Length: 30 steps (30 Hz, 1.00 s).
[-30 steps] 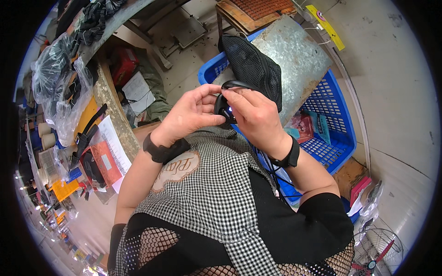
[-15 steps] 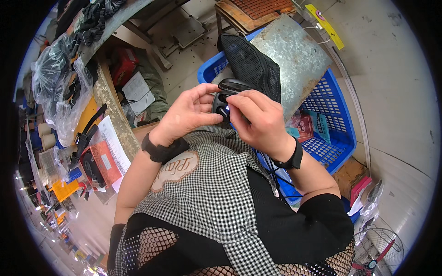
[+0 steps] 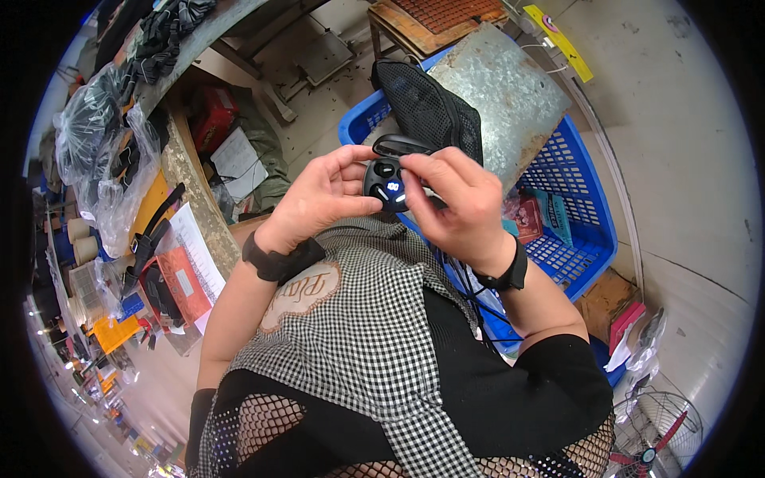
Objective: The recorder is inspecting and organizing shoe components at a sewing workstation in a shoe factory.
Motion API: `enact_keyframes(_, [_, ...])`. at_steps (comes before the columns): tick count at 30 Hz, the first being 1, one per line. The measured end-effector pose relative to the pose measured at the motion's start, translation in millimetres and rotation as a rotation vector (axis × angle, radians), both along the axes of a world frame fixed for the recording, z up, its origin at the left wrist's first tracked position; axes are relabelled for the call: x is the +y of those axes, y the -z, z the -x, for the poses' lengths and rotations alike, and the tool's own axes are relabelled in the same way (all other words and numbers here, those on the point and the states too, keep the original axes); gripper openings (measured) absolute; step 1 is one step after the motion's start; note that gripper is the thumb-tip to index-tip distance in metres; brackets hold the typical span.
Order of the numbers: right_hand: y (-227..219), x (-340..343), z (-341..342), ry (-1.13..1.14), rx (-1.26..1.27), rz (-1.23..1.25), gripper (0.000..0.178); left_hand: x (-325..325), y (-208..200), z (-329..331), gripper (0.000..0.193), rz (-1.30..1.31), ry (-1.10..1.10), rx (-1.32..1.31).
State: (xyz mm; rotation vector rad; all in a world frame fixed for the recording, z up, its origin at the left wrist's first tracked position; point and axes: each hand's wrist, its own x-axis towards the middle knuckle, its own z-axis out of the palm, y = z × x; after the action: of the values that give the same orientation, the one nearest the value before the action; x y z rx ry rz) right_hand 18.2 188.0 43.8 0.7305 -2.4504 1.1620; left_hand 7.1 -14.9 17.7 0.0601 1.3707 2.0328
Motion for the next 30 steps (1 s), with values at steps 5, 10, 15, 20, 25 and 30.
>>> enact_keyframes(5, [0.5, 5.4, 4.1, 0.047, 0.015, 0.036, 0.023, 0.1, -2.3, -0.6, 0.054, 0.012, -0.008, -0.004])
enact_keyframes(10, [9.1, 4.9, 1.3, -0.127, -0.027, -0.209, 0.026, 0.0, 1.3, 0.2, 0.054, 0.038, 0.037, 0.023])
enact_keyframes(15, [-5.1, 8.7, 2.2, 0.020, 0.165, 0.004, 0.027, 0.3, 1.0, -1.6, 0.054, 0.000, 0.003, 0.007])
enact_keyframes(20, [7.9, 15.5, 13.8, 0.136, -0.384, 0.352, 0.029, 1.1, -2.1, -2.3, 0.055, -0.002, -0.004, -0.011])
enact_keyframes(25, [14.0, 16.2, 11.3, -0.087, -0.932, 0.572, 0.039, -0.6, 0.9, -3.2, 0.057, 0.004, -0.006, -0.004])
enact_keyframes(30, [10.3, 14.5, 11.4, -0.112, -0.980, 0.601, 0.040, -1.3, 1.5, -4.3, 0.056, 0.011, -0.003, -0.016])
